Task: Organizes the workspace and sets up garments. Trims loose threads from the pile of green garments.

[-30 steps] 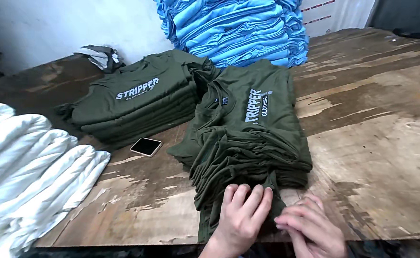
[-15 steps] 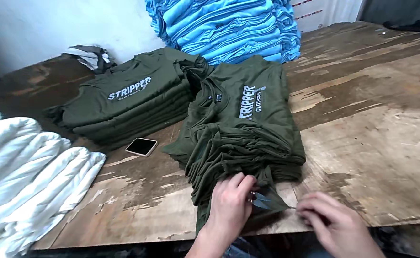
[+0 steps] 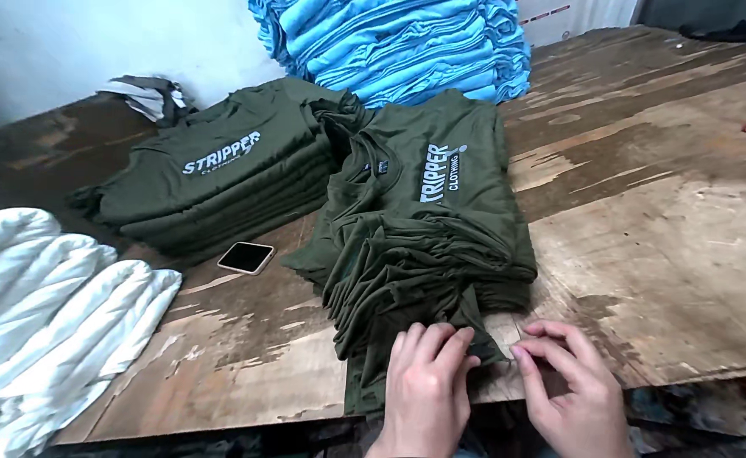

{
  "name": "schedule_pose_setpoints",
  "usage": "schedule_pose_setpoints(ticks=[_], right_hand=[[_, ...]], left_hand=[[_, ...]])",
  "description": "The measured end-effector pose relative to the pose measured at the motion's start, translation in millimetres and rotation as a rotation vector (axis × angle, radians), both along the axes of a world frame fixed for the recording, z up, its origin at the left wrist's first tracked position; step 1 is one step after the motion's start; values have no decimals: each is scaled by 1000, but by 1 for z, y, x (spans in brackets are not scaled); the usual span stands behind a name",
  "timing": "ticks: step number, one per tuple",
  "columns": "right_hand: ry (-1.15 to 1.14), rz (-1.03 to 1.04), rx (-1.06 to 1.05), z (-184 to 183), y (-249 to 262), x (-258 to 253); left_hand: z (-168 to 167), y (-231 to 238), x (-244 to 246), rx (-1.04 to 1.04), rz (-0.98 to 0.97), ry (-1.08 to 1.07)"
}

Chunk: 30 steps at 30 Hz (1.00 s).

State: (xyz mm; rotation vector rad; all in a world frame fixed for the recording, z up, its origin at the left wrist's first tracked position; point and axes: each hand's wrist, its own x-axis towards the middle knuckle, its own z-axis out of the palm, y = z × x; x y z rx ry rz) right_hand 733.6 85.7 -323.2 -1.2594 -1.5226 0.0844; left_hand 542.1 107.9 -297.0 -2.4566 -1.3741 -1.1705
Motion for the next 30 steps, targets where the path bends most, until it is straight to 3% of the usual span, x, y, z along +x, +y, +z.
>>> schedule_pose_setpoints(ticks=[4,7,11,14,16,18,19,21,24,27,30], right_hand=[[-86,179,46,2,-9,8],[-278,133,-110,4,-16,16],[-242,4,-127,1,-10,-1],[236,201,-49,-1,11,-27],[678,346,-150,9,24,-41],[890,397,-292,16,36,-47],[841,445,-310,16,38,-46],[476,445,-228,12,36,-40],[42,187,66,-1,19,-26],[44,120,154,-5,-2,-6],[112,158,95,-7,-17,0]], left_hand=[[-6,4,9,57,-10,3],[-1,-2,1,-78,-22,-2],[-3,-3,-12,-265,-66,-73],[7,5,-19,-348,-139,-231],[15,16,-21,-405,-92,-321],[23,29,-24,-508,-17,-396],[26,34,-25,-557,7,-421],[29,39,-25,-603,11,-449],[25,34,-24,-620,-27,-441],[18,22,-27,-519,-112,-370],[7,9,-24,-183,-165,-268]])
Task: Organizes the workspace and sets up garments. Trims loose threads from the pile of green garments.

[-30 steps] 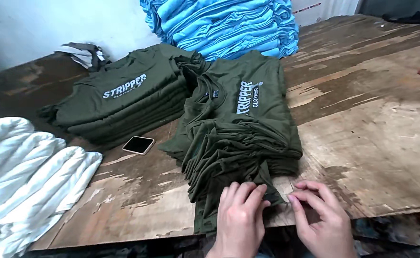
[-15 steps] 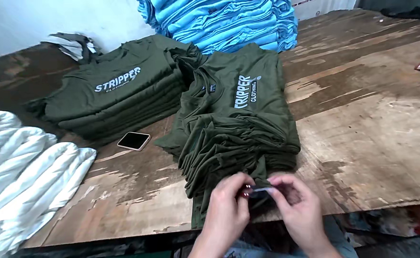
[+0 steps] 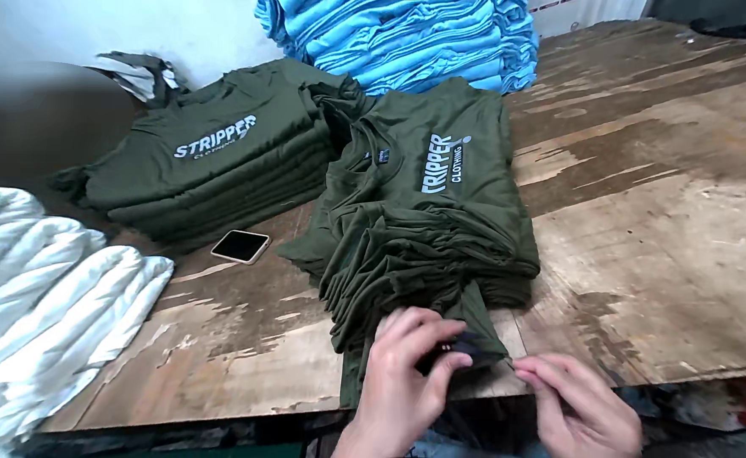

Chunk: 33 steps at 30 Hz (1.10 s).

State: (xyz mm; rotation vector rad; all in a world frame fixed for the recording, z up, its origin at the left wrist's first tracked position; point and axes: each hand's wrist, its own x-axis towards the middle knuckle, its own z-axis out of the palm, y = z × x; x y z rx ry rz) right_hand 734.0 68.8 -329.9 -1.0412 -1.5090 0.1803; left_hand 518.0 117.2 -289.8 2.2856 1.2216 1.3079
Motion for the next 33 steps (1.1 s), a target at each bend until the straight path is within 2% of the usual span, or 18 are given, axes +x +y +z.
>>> schedule_pose_setpoints(ticks=[2,5,11,16,19,22,24,26,30,33], right_hand=[[16,16,4,-2,-4,-3],[23,32,24,-4,-4,-9],[23,44,-34,-5,-3,-2],[118,113,-51,-6,-1,-1],[10,97,-64,-2,-4,1],[-261,-104,-124,5,0,5],[-348,-193,-133,5,12,1],[-307,-179,-81,-3,21,-4],[-205,-98,21,-13,21,-5],[-153,-105,15,-15,18,-4]], left_hand=[[-5,-3,8,264,17,81],[-10,-3,19,470,-8,209],[-7,0,9,526,38,251],[-16,5,9,574,-48,347],[-16,6,12,609,-43,362],[-13,2,9,531,16,309],[-9,4,9,352,72,288],[-10,9,4,223,89,326],[-6,7,-19,284,-22,361],[-2,0,-29,182,-87,480]])
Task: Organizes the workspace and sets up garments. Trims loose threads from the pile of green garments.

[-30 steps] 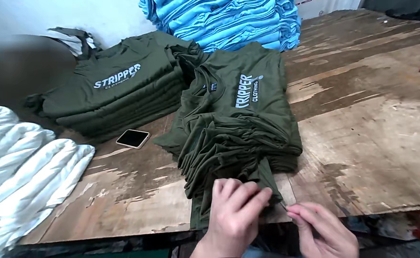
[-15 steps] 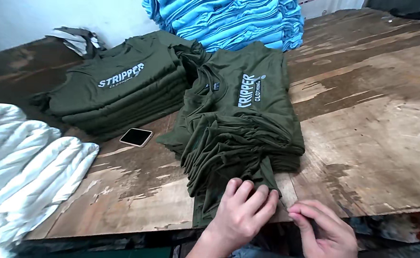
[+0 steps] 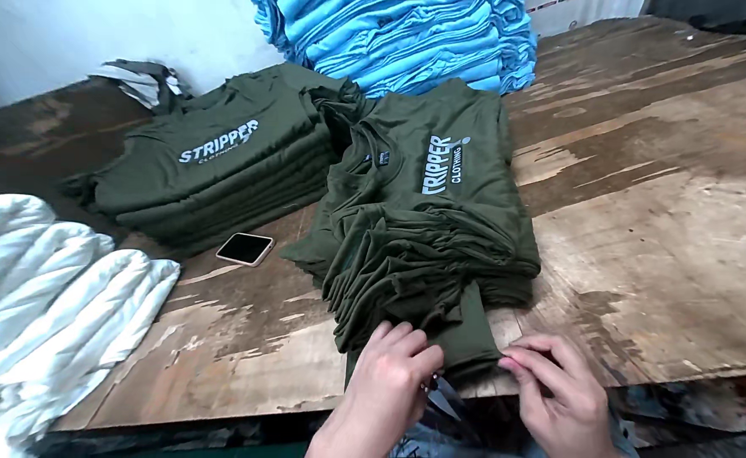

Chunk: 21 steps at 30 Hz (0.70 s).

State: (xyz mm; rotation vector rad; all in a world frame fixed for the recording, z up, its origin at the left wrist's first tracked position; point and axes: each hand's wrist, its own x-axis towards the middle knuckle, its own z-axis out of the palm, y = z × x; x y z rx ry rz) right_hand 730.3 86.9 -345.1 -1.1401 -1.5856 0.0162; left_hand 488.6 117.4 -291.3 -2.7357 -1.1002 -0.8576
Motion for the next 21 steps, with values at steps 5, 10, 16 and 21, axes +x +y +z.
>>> schedule_pose_setpoints(ticks=[5,10,16,21], right_hand=[[68,-77,-17,9,-1,3],[6,-163,6,9,3,2],[-59,-169,-33,18,-2,9],[-275,223,-271,23,-15,38]], left_hand=[[19,-5,9,-168,89,-108],[37,-7,54,-2,125,-44],[30,0,73,-15,134,23],[18,8,49,-301,37,-25]])
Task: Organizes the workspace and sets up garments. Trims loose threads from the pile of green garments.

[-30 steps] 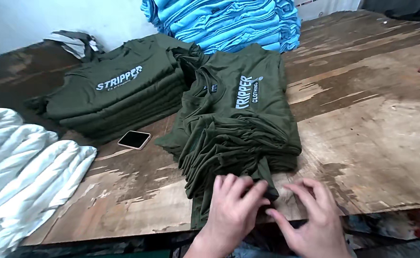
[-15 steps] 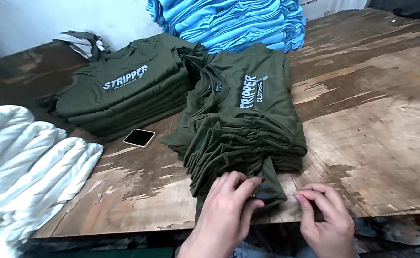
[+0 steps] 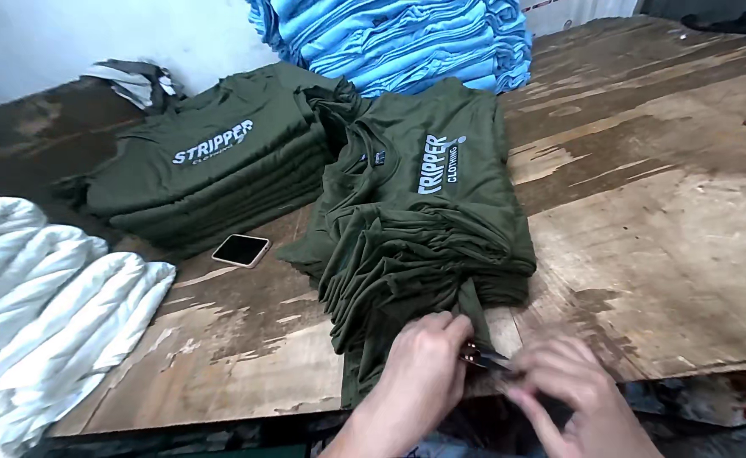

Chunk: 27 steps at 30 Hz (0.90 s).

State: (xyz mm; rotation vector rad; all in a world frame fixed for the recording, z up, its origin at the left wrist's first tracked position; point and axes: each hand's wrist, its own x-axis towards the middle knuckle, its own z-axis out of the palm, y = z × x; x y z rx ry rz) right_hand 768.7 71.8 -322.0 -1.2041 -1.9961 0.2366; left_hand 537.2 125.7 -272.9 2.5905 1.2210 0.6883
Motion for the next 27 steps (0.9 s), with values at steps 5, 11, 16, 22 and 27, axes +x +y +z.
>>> schedule_pose_setpoints(ticks=[5,11,16,22,27], right_hand=[[-10,-30,31,4,10,-31],[-96,144,40,10,17,-17],[-226,87,-46,33,9,-6],[-85,-67,256,-6,38,-68],[-30,347,266,15,21,-13]], left_hand=[[12,22,-54,169,-51,-144],[14,40,-74,389,239,7],[19,13,-35,257,541,55],[-8,33,-16,675,590,-77],[-48,29,-67,572,197,-94]])
